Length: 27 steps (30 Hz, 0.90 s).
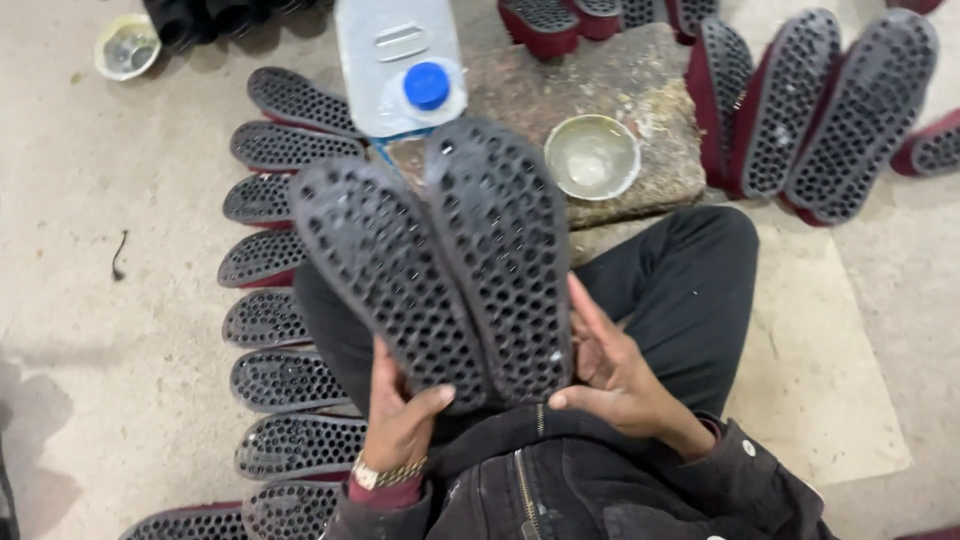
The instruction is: The person applies a liquid from a bowl to the soles of multiple shoes by hand, then places the shoes back in rows on the floor.
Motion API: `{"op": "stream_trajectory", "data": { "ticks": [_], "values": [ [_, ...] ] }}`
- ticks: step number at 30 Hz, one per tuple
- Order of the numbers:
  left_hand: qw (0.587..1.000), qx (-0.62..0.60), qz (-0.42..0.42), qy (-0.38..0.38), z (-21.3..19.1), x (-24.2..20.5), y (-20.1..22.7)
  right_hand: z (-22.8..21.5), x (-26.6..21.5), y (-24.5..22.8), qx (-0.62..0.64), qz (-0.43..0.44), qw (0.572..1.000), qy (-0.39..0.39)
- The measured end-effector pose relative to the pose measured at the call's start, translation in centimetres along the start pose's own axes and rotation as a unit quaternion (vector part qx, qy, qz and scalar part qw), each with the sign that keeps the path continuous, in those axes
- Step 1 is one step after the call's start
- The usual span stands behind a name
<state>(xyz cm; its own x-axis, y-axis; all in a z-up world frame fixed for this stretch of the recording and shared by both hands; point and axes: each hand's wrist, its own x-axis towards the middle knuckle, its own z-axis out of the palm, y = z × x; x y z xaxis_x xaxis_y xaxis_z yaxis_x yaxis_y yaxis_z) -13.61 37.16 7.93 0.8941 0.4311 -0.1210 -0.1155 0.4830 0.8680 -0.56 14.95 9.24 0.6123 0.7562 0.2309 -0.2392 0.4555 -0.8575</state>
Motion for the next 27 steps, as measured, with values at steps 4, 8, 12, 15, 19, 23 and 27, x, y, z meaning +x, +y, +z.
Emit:
{"op": "stream_trajectory", "data": {
  "ticks": [4, 8, 12, 15, 19, 23, 27],
  "values": [
    [0.997, 0.079, -0.014, 0.016, 5.4, 3.7, -1.6, -2.6, -1.7, -0.8, -0.149, -0.048, 0.985, 0.066],
    [0.998, 0.061, -0.003, -0.015, 9.2, 6.9, -3.2, -4.8, -3.1, -0.9, -0.067, -0.075, 0.985, 0.141],
    [0.995, 0.076, -0.039, -0.061, 11.8, 8.2, -4.2, -6.2, -5.2, -0.8, -0.108, -0.086, 0.970, 0.200],
    [0.989, 0.096, -0.057, -0.098, 13.3, 8.3, -4.7, -6.2, -6.4, -0.6, -0.006, -0.102, 0.965, 0.243],
    [0.985, 0.112, -0.059, -0.116, 14.3, 8.7, -6.5, -7.0, -8.1, -0.2, 0.004, -0.107, 0.951, 0.291],
    [0.978, 0.125, -0.098, -0.138, 15.4, 9.0, -7.5, -7.2, -9.5, 0.1, -0.001, -0.102, 0.935, 0.339],
    [0.975, 0.120, -0.122, -0.144, 16.5, 9.0, -8.4, -7.8, -11.2, 0.5, -0.011, -0.110, 0.924, 0.366]
  ]
}}
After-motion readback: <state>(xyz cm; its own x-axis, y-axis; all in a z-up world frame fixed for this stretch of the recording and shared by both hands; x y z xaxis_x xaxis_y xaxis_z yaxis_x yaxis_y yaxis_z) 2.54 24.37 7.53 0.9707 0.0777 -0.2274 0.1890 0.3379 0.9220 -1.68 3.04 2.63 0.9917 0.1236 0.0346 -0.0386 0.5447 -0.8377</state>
